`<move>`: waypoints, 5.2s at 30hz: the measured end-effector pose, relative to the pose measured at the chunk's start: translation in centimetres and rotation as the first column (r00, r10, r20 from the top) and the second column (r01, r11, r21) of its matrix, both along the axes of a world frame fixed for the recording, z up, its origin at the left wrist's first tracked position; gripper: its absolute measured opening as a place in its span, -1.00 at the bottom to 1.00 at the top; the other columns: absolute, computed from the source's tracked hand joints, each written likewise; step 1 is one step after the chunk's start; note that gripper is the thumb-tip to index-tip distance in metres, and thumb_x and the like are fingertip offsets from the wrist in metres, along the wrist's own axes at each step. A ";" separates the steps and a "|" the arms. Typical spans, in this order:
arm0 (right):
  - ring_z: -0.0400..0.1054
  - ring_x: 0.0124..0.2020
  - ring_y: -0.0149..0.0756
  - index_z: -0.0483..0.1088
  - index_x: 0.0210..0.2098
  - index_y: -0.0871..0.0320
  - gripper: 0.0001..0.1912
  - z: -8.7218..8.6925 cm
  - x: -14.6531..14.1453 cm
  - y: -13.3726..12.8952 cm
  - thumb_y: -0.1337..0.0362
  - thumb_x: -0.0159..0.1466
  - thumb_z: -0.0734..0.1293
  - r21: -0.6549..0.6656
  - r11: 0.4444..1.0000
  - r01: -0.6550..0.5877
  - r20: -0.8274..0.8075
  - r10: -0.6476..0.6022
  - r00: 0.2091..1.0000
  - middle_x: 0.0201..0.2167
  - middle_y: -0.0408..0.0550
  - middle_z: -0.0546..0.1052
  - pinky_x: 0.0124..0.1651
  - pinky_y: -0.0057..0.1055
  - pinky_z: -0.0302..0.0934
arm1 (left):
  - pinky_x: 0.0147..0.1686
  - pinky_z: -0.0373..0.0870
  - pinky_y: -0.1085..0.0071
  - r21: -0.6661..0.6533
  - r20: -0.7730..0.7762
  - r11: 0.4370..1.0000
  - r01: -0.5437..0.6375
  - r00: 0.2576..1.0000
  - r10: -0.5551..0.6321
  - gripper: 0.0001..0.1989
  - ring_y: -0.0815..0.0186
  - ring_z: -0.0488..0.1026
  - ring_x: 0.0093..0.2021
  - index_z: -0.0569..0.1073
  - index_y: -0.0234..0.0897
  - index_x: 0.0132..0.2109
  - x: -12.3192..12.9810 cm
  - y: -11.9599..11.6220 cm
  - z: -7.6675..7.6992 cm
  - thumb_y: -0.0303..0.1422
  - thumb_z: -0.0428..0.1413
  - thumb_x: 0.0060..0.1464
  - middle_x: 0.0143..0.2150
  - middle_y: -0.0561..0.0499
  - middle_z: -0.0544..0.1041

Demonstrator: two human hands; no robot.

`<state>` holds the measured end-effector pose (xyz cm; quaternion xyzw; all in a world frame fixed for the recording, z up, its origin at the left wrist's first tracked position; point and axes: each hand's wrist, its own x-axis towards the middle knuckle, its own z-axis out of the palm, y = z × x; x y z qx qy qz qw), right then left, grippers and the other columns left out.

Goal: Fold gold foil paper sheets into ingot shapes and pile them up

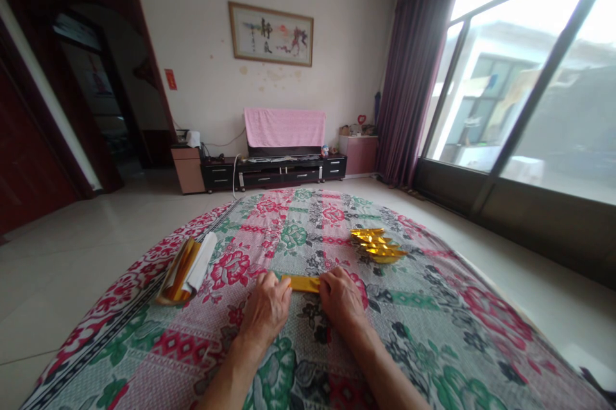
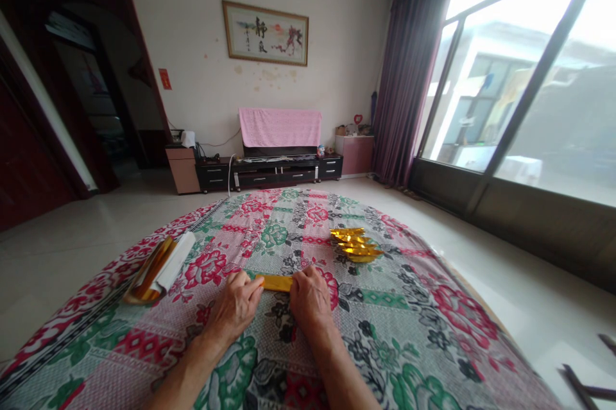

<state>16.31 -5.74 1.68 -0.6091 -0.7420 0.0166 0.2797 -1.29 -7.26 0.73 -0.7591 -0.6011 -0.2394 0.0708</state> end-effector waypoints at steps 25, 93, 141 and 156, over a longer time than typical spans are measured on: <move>0.29 -0.33 -0.40 0.42 -0.49 0.15 -0.71 0.3 0.0 -0.1 0.34 0.28 0.15 -0.028 1.000 0.007 0.006 -0.007 1.000 -0.41 -0.07 0.41 -0.29 -0.52 0.02 | -0.25 0.19 0.40 0.012 -0.023 1.000 -0.006 1.000 0.007 -0.76 0.28 0.27 -0.26 0.47 -0.21 -0.23 0.2 0.0 0.0 -0.39 -0.10 0.18 -0.35 -0.02 0.33; 0.34 -0.45 -0.39 0.40 -0.41 0.14 -0.83 0.9 -1.7 -0.8 0.31 0.20 0.18 -0.028 0.986 -0.163 -0.171 0.156 0.973 -0.49 -0.11 0.48 -0.39 -0.53 0.01 | -0.12 0.34 0.32 -0.028 0.404 0.999 0.018 0.915 -0.005 -0.68 0.24 0.43 -0.22 0.43 -0.35 -0.02 1.3 1.4 0.3 -0.37 0.04 0.06 -0.28 -0.08 0.53; 0.41 -0.50 -0.29 0.45 -0.18 0.20 -0.64 -0.5 1.0 2.0 0.23 0.08 0.19 -0.176 0.981 0.077 -0.636 -0.173 0.752 -0.49 -0.08 0.55 -0.44 -0.45 0.25 | -0.07 0.37 0.39 0.030 0.510 0.940 0.340 0.804 -0.306 -0.78 0.30 0.46 -0.16 0.54 -0.25 -0.26 -0.1 1.9 1.0 -0.50 0.07 -0.07 -0.18 -0.04 0.52; 0.27 -0.02 -0.22 0.47 -0.26 0.07 -0.71 0.1 1.4 0.4 0.46 0.06 0.24 0.154 0.950 -0.270 -0.179 0.296 0.938 -0.06 -0.05 0.43 0.07 -0.29 0.10 | -0.05 0.31 0.30 0.006 0.331 0.922 0.388 0.869 -0.368 -0.74 0.24 0.39 -0.13 0.54 -0.17 -0.18 -0.2 1.6 0.7 -0.48 0.04 0.02 -0.19 -0.04 0.52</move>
